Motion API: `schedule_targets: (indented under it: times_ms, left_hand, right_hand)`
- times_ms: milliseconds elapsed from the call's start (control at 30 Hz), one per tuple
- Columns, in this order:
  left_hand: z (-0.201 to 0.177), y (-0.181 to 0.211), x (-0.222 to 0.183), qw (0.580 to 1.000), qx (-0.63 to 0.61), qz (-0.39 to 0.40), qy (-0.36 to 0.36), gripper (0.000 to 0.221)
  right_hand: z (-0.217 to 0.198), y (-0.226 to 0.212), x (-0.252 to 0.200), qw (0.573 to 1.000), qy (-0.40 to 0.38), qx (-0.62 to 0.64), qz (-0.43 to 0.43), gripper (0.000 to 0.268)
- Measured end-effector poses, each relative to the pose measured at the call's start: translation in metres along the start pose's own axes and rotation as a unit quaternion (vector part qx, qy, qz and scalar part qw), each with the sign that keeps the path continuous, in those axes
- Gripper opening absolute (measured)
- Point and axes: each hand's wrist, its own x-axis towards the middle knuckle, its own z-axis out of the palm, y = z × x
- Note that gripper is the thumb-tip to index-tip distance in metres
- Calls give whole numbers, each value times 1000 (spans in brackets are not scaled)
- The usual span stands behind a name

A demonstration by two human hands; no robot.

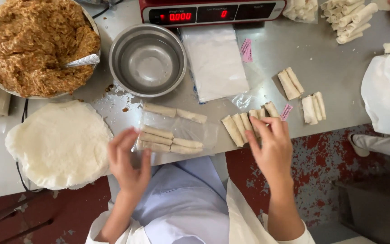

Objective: The person places food rolls into plastic bags and seals them, occasionally weighing them on a scale or grouping them on the table.

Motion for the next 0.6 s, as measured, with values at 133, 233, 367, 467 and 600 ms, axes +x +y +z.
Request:
schedule_targets:
  times_ms: [133,233,367,467,600]
  left_hand:
    - [17,39,-6,979,-81,160,-92,19]
    - [40,68,-7,914,-185,257,-255,25]
    - [84,76,-26,903,-64,220,-363,47]
    - [101,81,-28,922,25,194,-334,58]
    - [106,82,-28,924,-15,129,-359,55]
  right_hand:
    - [-6,-31,0,999,33,6,15,38]
    - [-9,-41,1,999,15,12,26,33]
    - [-9,-46,-1,1000,14,-9,-20,35]
    - [-3,-42,-3,1000,9,-16,-18,38]
    - [-10,-42,0,995,38,83,24,41]
